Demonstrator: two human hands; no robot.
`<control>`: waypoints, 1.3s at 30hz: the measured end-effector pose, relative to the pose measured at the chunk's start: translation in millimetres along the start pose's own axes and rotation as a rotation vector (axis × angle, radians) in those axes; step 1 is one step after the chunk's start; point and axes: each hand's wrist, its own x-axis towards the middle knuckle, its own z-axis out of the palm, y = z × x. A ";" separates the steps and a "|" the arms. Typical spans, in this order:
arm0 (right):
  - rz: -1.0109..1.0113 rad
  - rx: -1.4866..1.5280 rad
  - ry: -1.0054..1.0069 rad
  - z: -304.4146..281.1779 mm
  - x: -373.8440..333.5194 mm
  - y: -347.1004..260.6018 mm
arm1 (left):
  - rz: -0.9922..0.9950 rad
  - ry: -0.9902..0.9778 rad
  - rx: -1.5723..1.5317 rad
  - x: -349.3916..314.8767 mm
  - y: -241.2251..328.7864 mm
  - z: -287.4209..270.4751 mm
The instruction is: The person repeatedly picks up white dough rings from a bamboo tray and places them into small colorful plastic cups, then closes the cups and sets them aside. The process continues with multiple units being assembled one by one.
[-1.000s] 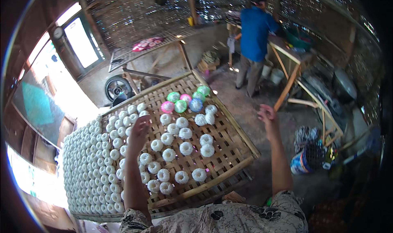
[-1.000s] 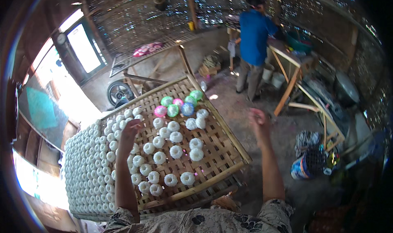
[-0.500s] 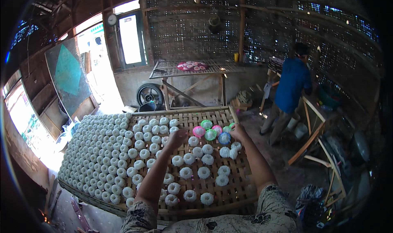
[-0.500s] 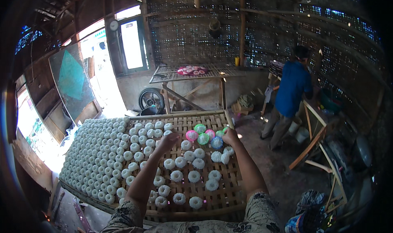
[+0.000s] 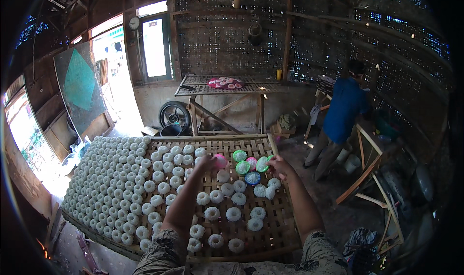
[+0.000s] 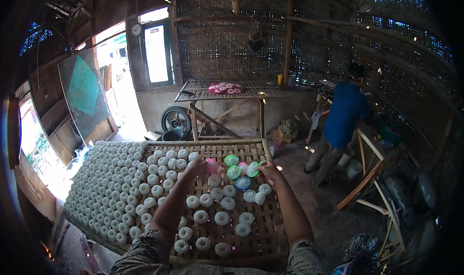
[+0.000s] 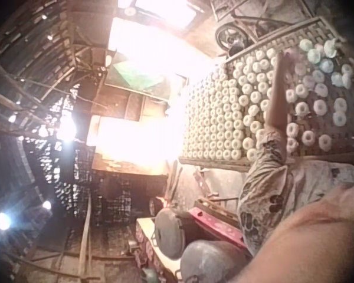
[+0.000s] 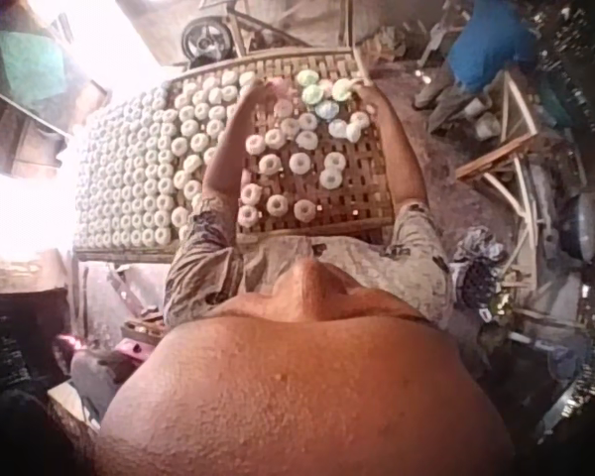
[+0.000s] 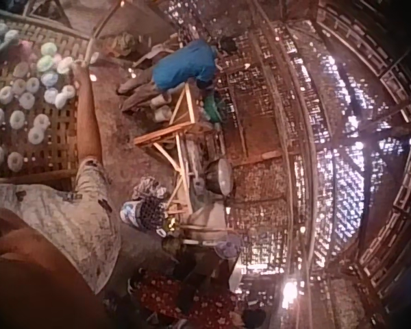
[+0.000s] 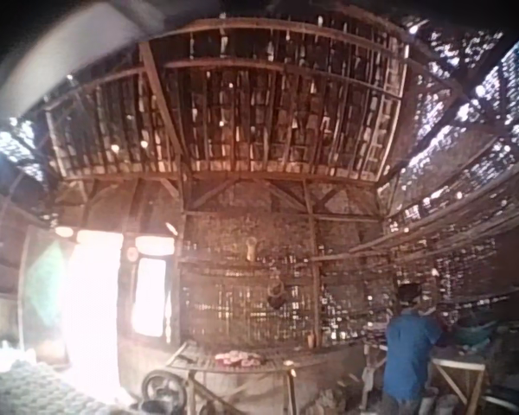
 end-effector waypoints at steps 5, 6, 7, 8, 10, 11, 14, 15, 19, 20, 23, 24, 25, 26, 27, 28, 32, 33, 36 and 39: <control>-0.193 0.027 -0.172 58.0 -5.8 -23.9 | 0.333 0.384 0.323 -71.5 21.5 -42.7; -0.322 -0.001 -0.157 72.1 3.0 -22.1 | 0.410 0.425 0.420 -92.2 37.6 -41.0; -0.376 -0.095 -0.125 88.9 16.1 -22.1 | 0.486 0.472 0.523 -105.0 47.6 -40.5; -0.627 -0.332 0.013 114.9 22.4 -20.9 | 0.472 0.416 0.696 -118.0 42.4 -38.5; -0.812 -0.479 0.022 158.0 33.9 -10.3 | 0.451 0.212 0.963 -134.5 29.0 -33.4; -0.832 -0.590 -0.013 172.3 36.5 -9.9 | 0.455 0.151 0.939 -144.8 31.7 -36.1; -0.778 -1.196 -0.146 186.2 32.1 -1.0 | 0.426 0.309 0.598 -160.0 45.1 -46.5; -0.798 -1.144 -0.112 185.6 33.4 -5.6 | 0.447 0.375 0.521 -164.6 48.4 -53.7; -0.813 -0.878 -0.066 190.6 10.3 -42.1 | 0.513 0.544 -0.056 -179.1 34.2 -74.2; -0.826 -0.744 -0.063 196.1 0.1 -53.9 | 0.355 0.452 -0.511 -182.6 30.9 -76.0; -0.566 -0.286 -0.224 206.4 -4.8 -70.4 | 0.176 0.174 -1.188 -178.6 14.6 -64.4; -0.440 -0.153 -0.342 210.0 -6.3 -73.3 | 0.128 0.085 -1.345 -176.6 8.1 -58.5; -0.311 -0.018 -0.460 212.3 -8.1 -75.4 | 0.065 0.007 -1.498 -175.6 1.0 -53.3; -0.274 -0.165 -0.522 208.5 -3.8 -75.5 | -0.044 -0.093 -1.696 -177.4 11.3 -46.7; -0.335 -0.339 -0.493 207.3 0.3 -79.3 | -0.156 -0.187 -1.886 -182.1 24.0 -43.2; -0.396 -0.511 -0.466 205.5 4.8 -83.7 | -0.145 -0.116 -1.897 -189.0 36.9 -37.2; -0.595 -1.106 -0.037 153.8 86.2 -53.2 | -0.265 -0.095 -2.057 -181.4 32.6 -26.0; -0.574 -1.291 0.069 140.3 98.7 -44.3 | -0.244 -0.091 -2.008 -183.2 34.6 -23.2; -0.411 -1.428 -0.249 128.1 113.9 -19.7 | -0.141 -0.131 -1.951 -205.6 38.3 -28.6; -0.392 -1.348 -0.118 121.4 127.2 -18.8 | 0.011 -0.211 -1.881 -227.4 50.5 -32.9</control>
